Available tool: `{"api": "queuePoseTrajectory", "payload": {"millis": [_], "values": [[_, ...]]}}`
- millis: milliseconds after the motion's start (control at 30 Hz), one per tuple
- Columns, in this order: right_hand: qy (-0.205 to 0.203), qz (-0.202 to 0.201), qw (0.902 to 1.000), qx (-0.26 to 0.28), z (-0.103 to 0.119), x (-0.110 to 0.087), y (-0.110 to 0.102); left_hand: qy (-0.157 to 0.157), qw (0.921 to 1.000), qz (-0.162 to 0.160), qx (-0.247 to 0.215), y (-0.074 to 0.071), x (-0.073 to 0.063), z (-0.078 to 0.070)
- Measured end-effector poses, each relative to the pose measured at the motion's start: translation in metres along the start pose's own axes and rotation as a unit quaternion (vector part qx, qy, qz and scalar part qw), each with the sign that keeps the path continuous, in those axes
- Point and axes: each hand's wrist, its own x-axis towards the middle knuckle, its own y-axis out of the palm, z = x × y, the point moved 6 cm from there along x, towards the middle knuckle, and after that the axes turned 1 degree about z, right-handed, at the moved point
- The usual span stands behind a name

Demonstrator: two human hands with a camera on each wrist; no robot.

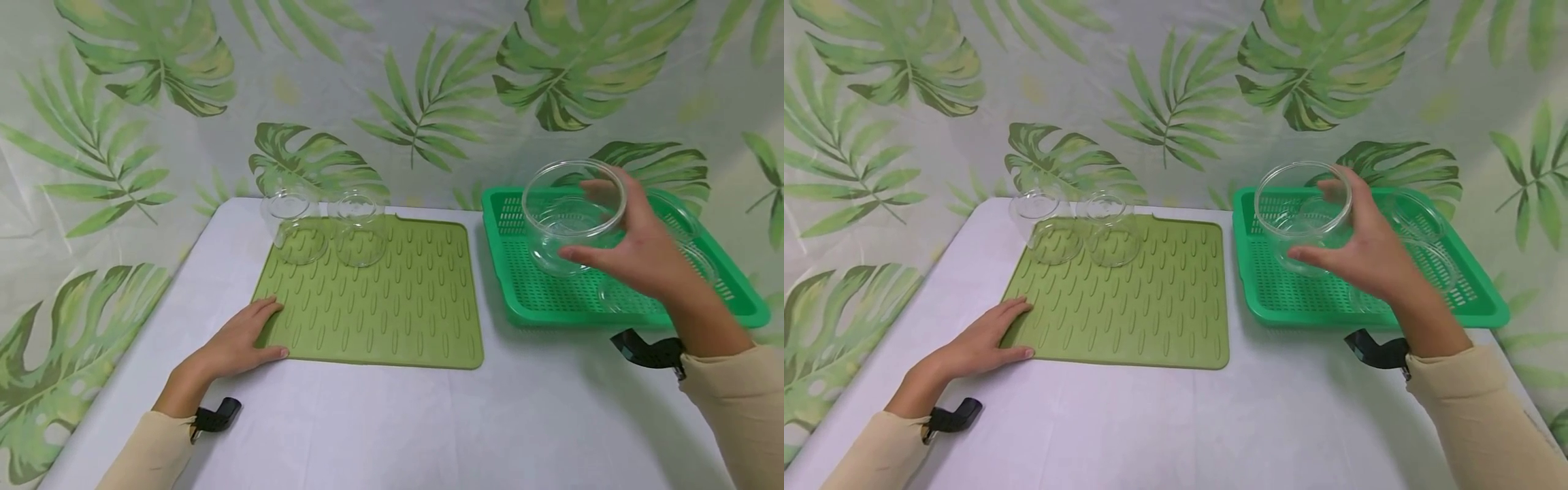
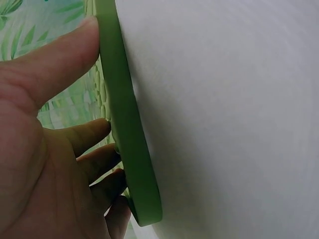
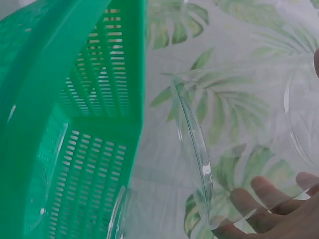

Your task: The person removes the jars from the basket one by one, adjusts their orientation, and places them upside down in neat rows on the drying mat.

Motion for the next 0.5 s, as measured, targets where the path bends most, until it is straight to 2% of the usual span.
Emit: {"api": "queuePoseTrajectory", "payload": {"millis": [300,500], "values": [[0.004,0.024,0.9996,-0.016,0.013,0.002,0.011,0.002,1.0000,0.000,0.002,-0.001,0.000,0.000],[-0.003,0.053,0.9984,-0.022,0.022,0.007,0.022,0.005,1.0000,-0.002,0.002,-0.001,0.000,-0.003]]}}
